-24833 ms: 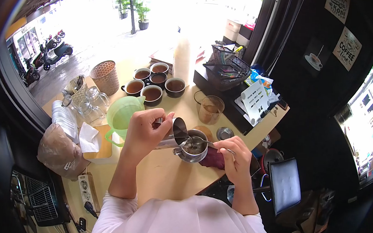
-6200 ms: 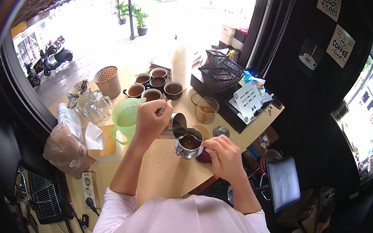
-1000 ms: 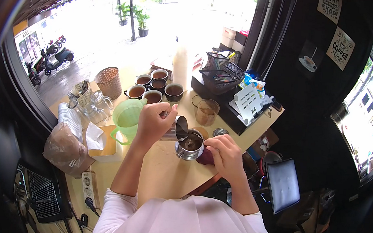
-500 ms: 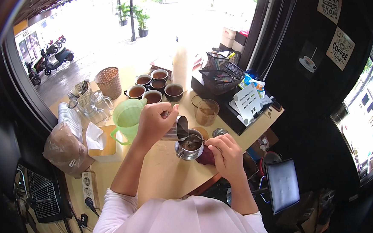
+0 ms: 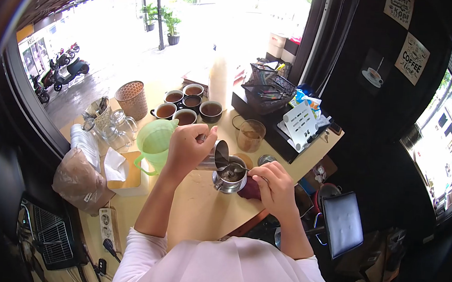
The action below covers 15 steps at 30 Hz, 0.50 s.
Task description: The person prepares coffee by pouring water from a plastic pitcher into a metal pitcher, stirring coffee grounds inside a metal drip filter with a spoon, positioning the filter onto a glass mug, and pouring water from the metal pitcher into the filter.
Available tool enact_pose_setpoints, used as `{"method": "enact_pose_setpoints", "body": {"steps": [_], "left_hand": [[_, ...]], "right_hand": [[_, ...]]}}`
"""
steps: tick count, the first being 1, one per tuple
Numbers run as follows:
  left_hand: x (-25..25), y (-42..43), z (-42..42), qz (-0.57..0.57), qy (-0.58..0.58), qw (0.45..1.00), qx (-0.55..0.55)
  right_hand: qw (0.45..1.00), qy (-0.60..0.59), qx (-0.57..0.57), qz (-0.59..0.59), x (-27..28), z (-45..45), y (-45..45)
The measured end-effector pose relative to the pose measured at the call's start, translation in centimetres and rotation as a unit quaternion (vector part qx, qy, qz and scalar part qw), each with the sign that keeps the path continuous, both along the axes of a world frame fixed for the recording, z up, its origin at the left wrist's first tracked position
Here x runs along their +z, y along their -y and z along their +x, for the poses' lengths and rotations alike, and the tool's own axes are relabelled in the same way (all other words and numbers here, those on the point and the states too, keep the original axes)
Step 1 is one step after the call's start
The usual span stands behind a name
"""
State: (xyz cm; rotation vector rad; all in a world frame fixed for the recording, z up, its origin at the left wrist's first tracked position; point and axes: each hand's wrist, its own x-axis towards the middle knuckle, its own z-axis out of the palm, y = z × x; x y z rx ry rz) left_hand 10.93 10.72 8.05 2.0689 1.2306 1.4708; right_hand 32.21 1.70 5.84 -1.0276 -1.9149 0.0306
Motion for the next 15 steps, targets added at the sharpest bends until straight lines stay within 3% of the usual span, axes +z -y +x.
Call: {"method": "enact_pose_setpoints", "body": {"steps": [15], "left_hand": [[0.07, 0.03, 0.07, 0.000, -0.003, 1.000, -0.002]], "right_hand": [[1.000, -0.011, 0.010, -0.012, -0.24, 0.05, 0.08]]}}
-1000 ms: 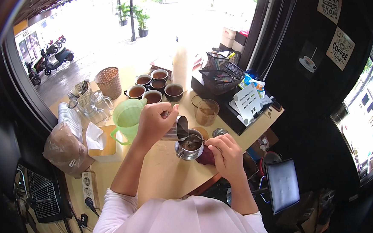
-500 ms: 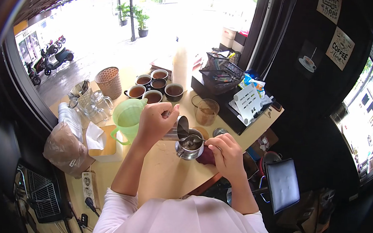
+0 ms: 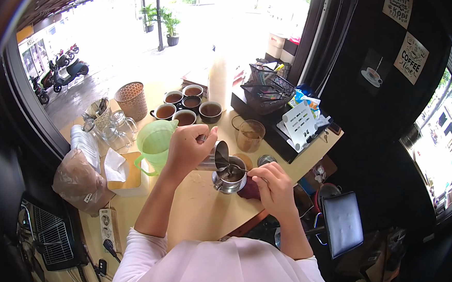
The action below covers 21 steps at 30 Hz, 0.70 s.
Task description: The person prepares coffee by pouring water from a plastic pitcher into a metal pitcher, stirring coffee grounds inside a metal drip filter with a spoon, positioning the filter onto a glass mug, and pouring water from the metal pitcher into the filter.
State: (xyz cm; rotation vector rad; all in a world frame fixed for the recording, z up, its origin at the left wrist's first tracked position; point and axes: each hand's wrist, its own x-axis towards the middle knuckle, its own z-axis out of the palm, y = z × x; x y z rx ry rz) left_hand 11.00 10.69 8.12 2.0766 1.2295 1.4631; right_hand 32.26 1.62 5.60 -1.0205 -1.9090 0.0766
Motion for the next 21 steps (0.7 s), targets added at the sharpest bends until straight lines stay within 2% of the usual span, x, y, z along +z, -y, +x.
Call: {"method": "enact_pose_setpoints", "body": {"steps": [3, 12, 18, 21], "left_hand": [[0.0, 0.0, 0.0, 0.004, -0.007, 1.000, 0.002], [0.3, 0.3, 0.0, -0.003, -0.003, 1.000, 0.003], [-0.3, 0.1, -0.3, -0.008, 0.011, 1.000, 0.004], [-0.9, -0.1, -0.3, 0.000, 0.032, 0.999, 0.015]], "right_hand": [[0.999, 0.027, -0.027, 0.006, 0.3, -0.3, 0.2], [0.999, 0.039, -0.006, 0.007, 0.4, -0.6, 0.4], [0.999, 0.022, -0.020, 0.014, 0.2, -0.3, 0.2], [1.000, 0.015, 0.009, -0.011, 0.2, -0.3, 0.4]]}}
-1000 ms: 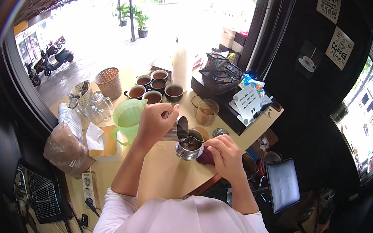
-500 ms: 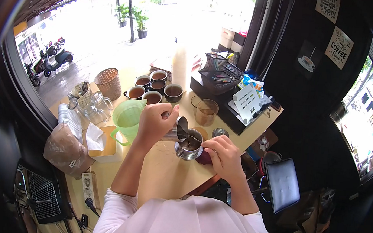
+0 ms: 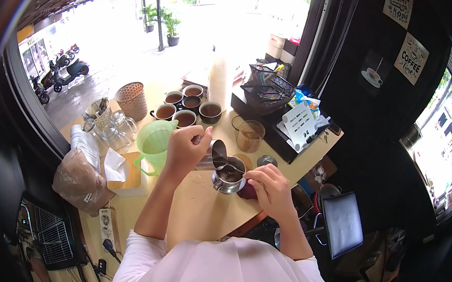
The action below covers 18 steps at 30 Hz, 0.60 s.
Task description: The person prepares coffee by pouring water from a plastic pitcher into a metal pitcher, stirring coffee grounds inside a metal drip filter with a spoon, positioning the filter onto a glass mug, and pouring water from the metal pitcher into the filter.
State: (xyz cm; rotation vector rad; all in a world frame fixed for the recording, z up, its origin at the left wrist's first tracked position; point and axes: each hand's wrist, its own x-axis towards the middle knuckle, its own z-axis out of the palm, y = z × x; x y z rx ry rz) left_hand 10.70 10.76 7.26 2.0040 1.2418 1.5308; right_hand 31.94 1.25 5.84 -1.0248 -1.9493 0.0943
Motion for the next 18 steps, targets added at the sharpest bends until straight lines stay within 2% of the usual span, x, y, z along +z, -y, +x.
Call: {"method": "enact_pose_setpoints", "body": {"steps": [6, 10, 15, 18], "left_hand": [[-1.6, -0.2, -0.4, -0.019, 0.107, 0.994, 0.013], [-2.6, -0.1, -1.0, -0.019, 0.155, 0.988, 0.013], [-4.1, 0.5, -1.6, -0.078, 0.228, 0.971, -0.004], [-4.1, 1.2, -1.7, -0.127, 0.275, 0.953, -0.016]], "right_hand": [[0.999, 0.008, -0.031, 0.018, -0.1, 0.0, -0.1], [1.000, -0.009, -0.007, -0.001, -0.1, 0.3, -0.1], [0.999, 0.002, -0.030, 0.009, -0.2, 0.3, -0.1], [1.000, -0.020, -0.005, -0.011, -0.4, 0.5, -0.1]]}}
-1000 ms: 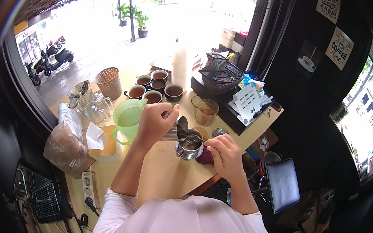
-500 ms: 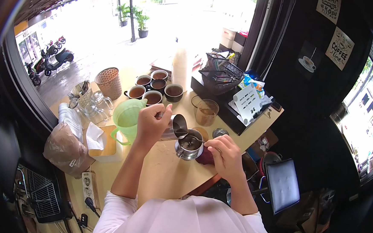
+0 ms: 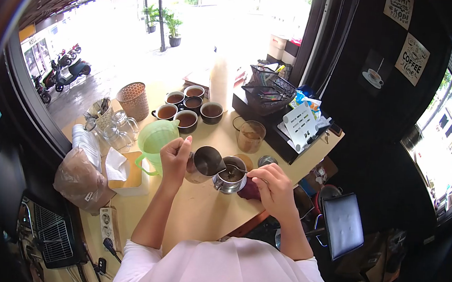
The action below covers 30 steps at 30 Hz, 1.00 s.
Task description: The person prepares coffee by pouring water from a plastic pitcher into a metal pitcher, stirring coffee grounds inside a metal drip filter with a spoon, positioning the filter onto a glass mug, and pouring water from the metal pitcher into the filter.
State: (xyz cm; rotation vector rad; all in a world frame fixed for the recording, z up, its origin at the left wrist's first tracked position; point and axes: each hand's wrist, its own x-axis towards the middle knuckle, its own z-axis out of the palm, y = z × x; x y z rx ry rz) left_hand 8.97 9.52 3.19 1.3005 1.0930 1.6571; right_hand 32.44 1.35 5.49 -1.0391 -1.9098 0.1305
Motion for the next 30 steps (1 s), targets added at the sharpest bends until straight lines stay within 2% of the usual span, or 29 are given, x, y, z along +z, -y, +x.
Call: {"method": "enact_pose_setpoints", "body": {"steps": [4, 16, 25, 30], "left_hand": [[-0.1, 1.0, -0.1, -0.059, 0.068, 0.996, -0.022], [-5.0, 0.5, -1.2, -0.097, 0.089, 0.990, -0.047], [-9.9, 0.5, -1.7, -0.170, 0.160, 0.970, -0.066], [-11.9, 0.1, -1.6, -0.161, 0.179, 0.966, -0.091]], "right_hand": [[1.000, 0.008, -0.014, 0.020, 0.0, 0.1, -0.1], [1.000, -0.010, -0.012, 0.015, -0.3, -0.1, 0.1], [0.999, -0.012, -0.010, 0.031, -0.3, -0.1, 0.2], [1.000, 0.004, -0.016, 0.022, -0.3, -0.1, 0.3]]}}
